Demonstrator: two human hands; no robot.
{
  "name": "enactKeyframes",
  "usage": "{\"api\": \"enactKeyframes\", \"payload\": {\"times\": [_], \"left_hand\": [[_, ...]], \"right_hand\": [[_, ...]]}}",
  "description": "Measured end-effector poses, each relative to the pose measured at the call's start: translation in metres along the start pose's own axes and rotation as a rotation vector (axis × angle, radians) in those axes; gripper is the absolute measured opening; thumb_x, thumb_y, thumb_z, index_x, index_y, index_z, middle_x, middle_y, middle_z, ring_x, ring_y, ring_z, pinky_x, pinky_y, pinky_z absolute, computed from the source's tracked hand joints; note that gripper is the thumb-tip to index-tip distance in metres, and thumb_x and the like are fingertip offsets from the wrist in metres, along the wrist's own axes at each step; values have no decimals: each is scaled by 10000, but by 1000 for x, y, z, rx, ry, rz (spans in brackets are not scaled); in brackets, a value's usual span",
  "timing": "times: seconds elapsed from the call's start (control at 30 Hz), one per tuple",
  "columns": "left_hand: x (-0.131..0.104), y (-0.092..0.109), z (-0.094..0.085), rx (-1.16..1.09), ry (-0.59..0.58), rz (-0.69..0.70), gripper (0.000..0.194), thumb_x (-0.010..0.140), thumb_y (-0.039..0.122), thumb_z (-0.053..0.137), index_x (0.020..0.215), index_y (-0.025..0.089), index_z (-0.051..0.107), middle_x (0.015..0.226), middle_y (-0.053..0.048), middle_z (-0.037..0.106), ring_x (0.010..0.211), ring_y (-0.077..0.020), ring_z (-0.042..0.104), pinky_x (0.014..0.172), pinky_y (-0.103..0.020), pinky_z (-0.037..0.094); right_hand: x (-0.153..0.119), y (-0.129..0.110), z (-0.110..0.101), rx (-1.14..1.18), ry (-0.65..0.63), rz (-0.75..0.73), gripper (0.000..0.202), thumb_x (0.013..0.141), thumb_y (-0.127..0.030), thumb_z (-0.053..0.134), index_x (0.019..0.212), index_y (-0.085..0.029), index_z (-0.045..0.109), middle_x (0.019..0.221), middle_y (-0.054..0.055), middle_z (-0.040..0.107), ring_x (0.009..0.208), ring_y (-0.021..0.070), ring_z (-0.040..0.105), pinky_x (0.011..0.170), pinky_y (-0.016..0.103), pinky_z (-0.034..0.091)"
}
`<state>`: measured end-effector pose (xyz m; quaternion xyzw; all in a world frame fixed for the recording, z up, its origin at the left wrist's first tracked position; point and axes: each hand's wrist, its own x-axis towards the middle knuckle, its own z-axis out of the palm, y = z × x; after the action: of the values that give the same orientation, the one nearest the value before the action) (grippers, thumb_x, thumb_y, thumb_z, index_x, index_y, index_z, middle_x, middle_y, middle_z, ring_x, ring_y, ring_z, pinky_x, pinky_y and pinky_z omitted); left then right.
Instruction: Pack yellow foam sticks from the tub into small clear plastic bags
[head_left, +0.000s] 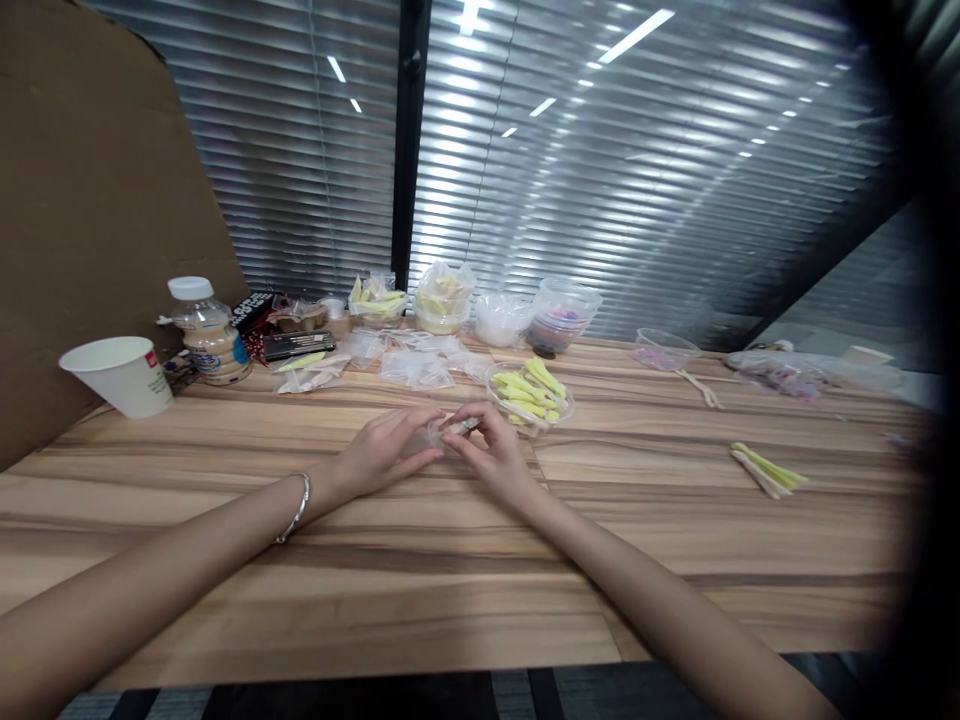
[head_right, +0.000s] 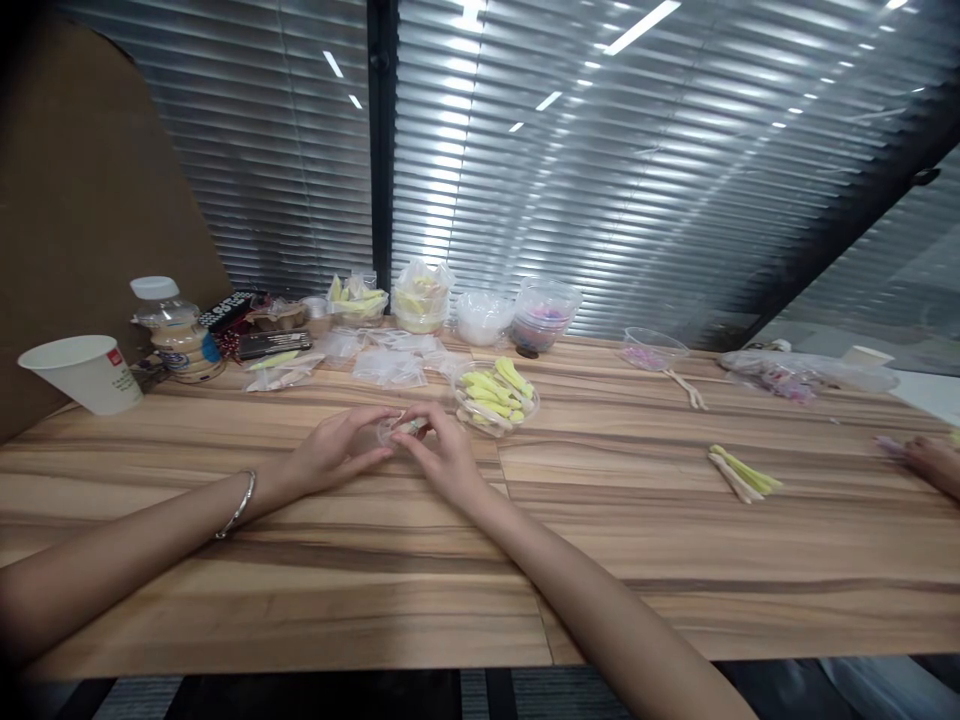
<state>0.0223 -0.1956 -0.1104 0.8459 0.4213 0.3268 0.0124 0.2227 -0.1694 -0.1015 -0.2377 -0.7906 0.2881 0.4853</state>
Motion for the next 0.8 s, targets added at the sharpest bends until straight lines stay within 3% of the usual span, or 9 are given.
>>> {"api": "enactKeyframes", "payload": {"times": [0.13, 0.3, 0.4, 0.53, 0.67, 0.8], "left_hand": [[1, 1, -1, -31, 3, -38, 503, 789, 410, 478, 1255, 242, 389, 1205, -14, 542, 1111, -71, 523, 966, -209, 445], [3, 2, -2, -121, -49, -94, 468, 827, 377, 411, 1276, 259, 358, 1246, -1, 512, 1137, -63, 505, 984, -202, 420], [2, 2, -3, -198, -124, -90, 481, 838, 372, 378, 1299, 244, 330, 1282, -19, 480, 1169, -75, 481, 999, -211, 407], [3, 3, -6, -302, -208, -126, 476, 836, 387, 376, 1289, 245, 344, 1275, -21, 479, 1157, -76, 477, 992, -201, 396], [9, 6, -11, -497, -226, -195, 458, 828, 413, 383, 1239, 215, 418, 1235, -48, 498, 1125, -91, 480, 966, -193, 404], [14, 8, -12, -840, -237, -410, 456, 798, 464, 422, 1173, 207, 450, 1103, -61, 551, 962, -103, 556, 837, -208, 471]], "right_hand": [[0, -3, -3, -16, -17, 11, 136, 857, -211, 528, 990, -185, 545, 956, 41, 595, 907, 144, 561, 798, 284, 453], [1, -5, -4, 3, -57, 44, 212, 913, -219, 414, 1096, -204, 519, 1079, 56, 561, 1025, 156, 522, 909, 315, 410], [0, -1, -2, 41, -11, 113, 249, 894, -251, 457, 1140, -219, 433, 1059, 59, 525, 961, 153, 535, 852, 305, 439], [-1, 4, 0, 101, 59, 111, 237, 837, -265, 556, 1019, -222, 411, 958, 27, 474, 839, 125, 542, 736, 259, 461], [-1, 3, 0, 42, 68, 36, 211, 797, -222, 611, 947, -207, 465, 906, 17, 493, 888, 126, 521, 810, 261, 436], [0, 3, 1, 114, 115, 42, 195, 804, -201, 600, 939, -205, 460, 871, 10, 489, 804, 109, 524, 736, 244, 442]]}}
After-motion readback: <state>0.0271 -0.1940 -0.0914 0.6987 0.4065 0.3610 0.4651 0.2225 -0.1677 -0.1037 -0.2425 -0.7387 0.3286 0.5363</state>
